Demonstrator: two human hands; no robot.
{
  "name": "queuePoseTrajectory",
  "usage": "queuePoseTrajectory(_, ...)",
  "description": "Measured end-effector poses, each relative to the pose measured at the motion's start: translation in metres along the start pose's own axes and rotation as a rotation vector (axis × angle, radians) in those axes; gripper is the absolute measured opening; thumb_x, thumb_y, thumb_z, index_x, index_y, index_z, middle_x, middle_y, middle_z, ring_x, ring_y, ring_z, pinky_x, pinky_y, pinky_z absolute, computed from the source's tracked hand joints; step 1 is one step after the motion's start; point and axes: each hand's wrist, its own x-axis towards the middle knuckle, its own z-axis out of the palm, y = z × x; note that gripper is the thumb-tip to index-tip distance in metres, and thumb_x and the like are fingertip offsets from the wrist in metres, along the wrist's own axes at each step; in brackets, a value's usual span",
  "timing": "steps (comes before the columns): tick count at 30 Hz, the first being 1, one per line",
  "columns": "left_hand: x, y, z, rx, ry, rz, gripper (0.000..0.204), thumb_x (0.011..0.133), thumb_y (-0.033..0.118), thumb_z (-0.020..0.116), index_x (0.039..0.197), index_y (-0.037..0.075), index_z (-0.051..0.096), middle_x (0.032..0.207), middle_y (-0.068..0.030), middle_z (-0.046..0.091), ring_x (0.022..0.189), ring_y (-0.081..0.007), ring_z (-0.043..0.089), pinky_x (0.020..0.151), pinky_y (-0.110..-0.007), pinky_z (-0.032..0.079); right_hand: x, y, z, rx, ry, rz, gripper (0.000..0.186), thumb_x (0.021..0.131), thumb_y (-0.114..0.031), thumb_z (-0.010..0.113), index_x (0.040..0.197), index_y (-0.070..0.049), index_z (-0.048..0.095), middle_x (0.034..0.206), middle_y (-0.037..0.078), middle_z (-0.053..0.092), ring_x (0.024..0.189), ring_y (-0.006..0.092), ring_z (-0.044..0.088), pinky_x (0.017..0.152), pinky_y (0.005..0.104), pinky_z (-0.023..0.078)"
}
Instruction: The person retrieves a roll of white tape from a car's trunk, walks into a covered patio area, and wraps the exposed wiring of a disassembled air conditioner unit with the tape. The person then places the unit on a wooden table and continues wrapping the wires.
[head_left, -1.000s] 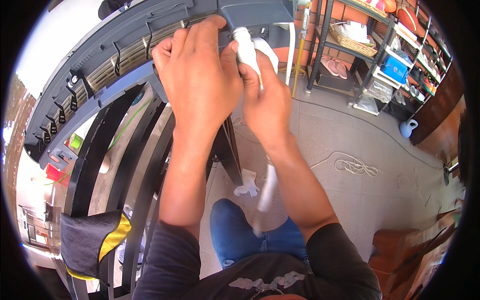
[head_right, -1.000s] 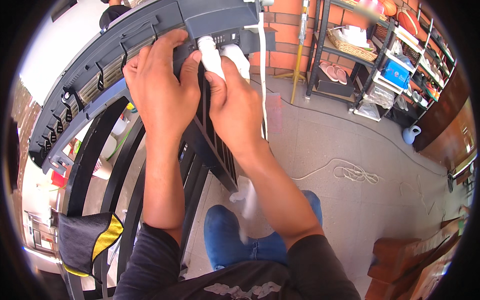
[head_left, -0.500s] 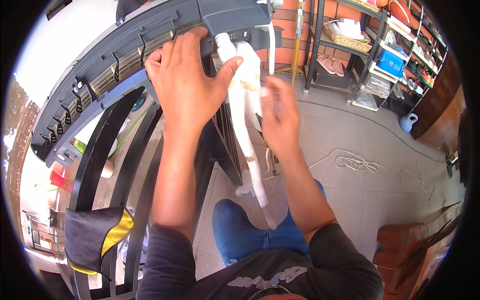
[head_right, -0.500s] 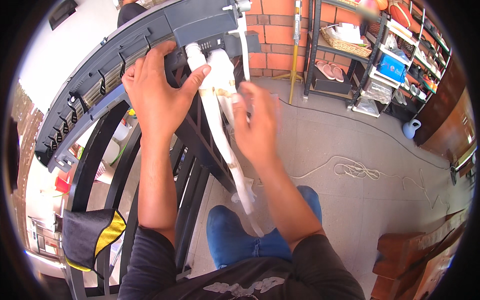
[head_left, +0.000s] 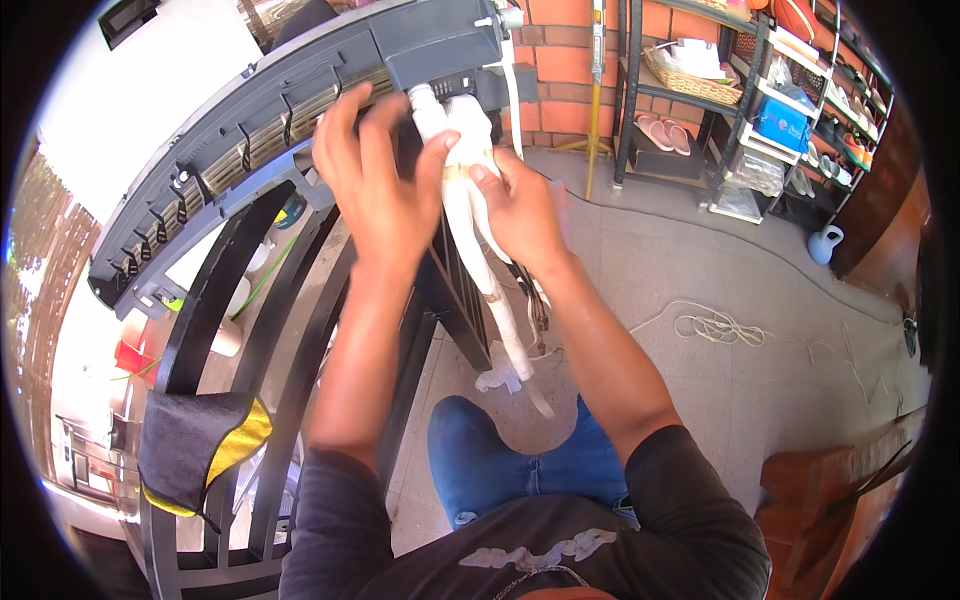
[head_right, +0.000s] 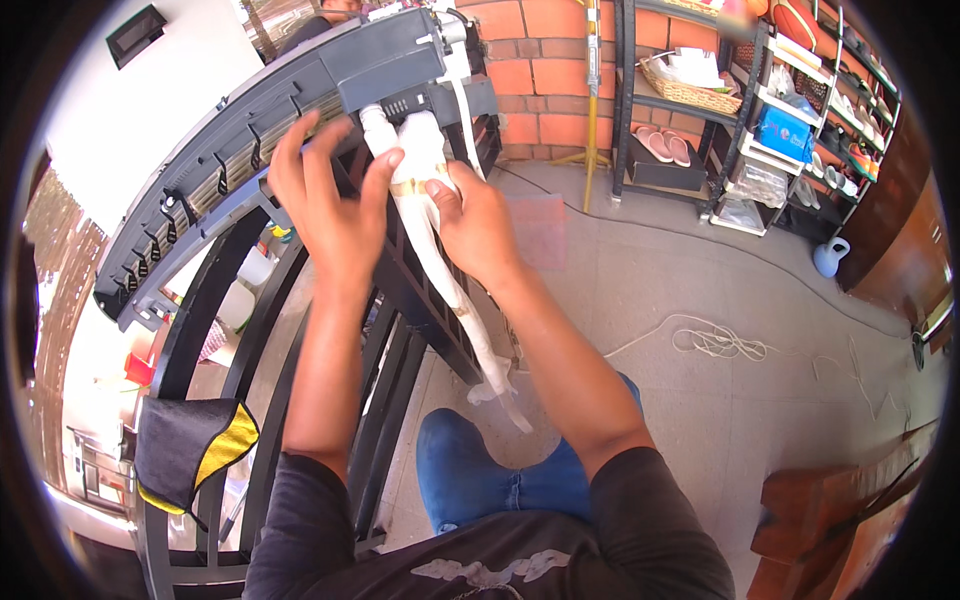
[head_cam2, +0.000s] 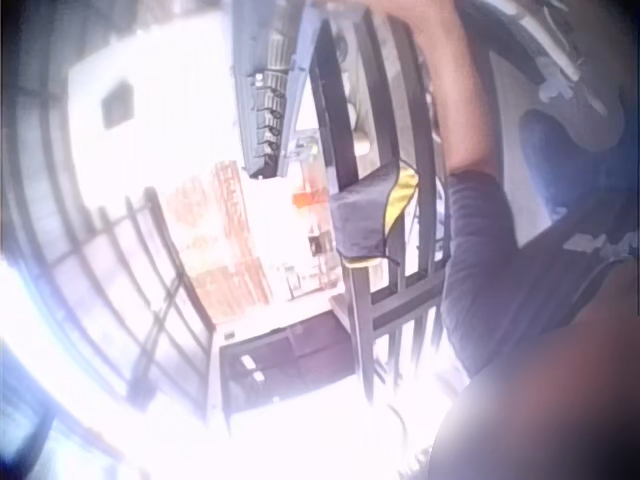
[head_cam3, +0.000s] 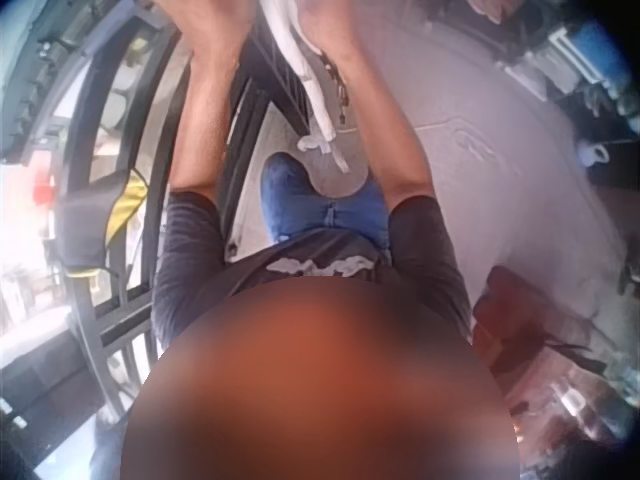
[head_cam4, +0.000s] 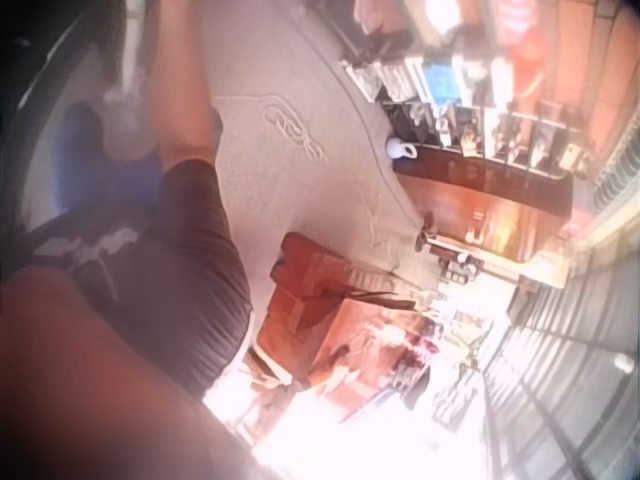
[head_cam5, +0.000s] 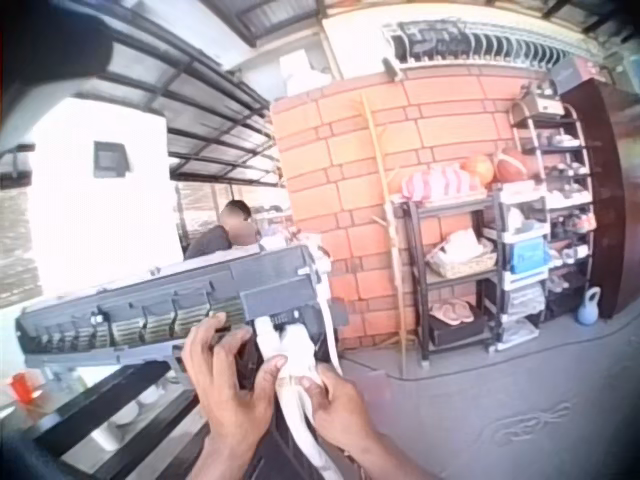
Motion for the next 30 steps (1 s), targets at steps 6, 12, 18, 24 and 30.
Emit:
queuePoseTrajectory(6,-0.068,0.049,0.022,-0.620,-0.044,-0.679,0.042,0.096,0.013,0.080,0.128,0.001,0.055,0.123,-0.0148,0.061,0.112,-0.0222,0.062,0.099,-0.036,0.049,0.005,0.011,-0.018,-0.010,-0.081,-0.126,0.033,0.108,-0.027,0.052,0.118,0.002,0.064,0.103,0.029,0.071,0.097,0.0486,0.069,0.083,0.0507,0.053)
queuePoseTrajectory(12,-0.097,0.019,0.073,-0.348,0.071,-0.558,0.028,0.095,0.009,0.073,0.120,0.002,0.062,0.113,-0.0088,0.066,0.103,-0.0208,0.065,0.091,-0.038,0.054,0.011,0.012,0.004,-0.359,-0.282,-0.533,0.035,0.103,-0.025,0.053,0.123,0.000,0.066,0.115,0.023,0.071,0.107,0.0364,0.067,0.093,0.0520,0.051)
queuePoseTrajectory(18,-0.088,0.032,0.083,-0.984,-0.107,-0.875,0.039,0.105,0.030,0.065,0.126,-0.002,0.059,0.112,-0.0141,0.068,0.100,-0.0242,0.066,0.092,-0.040,0.054,-0.020,-0.027,-0.055,-0.251,-0.302,-0.051,0.042,0.095,-0.047,0.066,0.104,-0.007,0.073,0.116,0.021,0.071,0.102,0.0450,0.069,0.089,0.0512,0.054)
queuePoseTrajectory(24,-0.102,0.008,0.091,-0.920,-0.238,-0.955,0.059,0.108,0.049,0.059,0.130,-0.006,0.055,0.111,-0.0159,0.067,0.096,-0.0228,0.065,0.091,-0.037,0.055,-0.139,-0.102,-0.311,-0.471,0.094,-0.302,0.039,0.093,-0.034,0.079,0.115,-0.002,0.075,0.114,0.017,0.075,0.105,0.0340,0.073,0.090,0.0450,0.058)
queuePoseTrajectory(30,-0.104,0.000,0.098,-0.885,-0.227,-0.829,0.058,0.105,0.046,0.067,0.128,-0.006,0.055,0.104,-0.0150,0.066,0.089,-0.0208,0.062,0.083,-0.035,0.054,-0.280,-0.199,-0.604,-1.434,0.947,0.394,0.036,0.096,-0.036,0.073,0.121,-0.011,0.077,0.107,0.015,0.079,0.103,0.0322,0.075,0.091,0.0397,0.058)
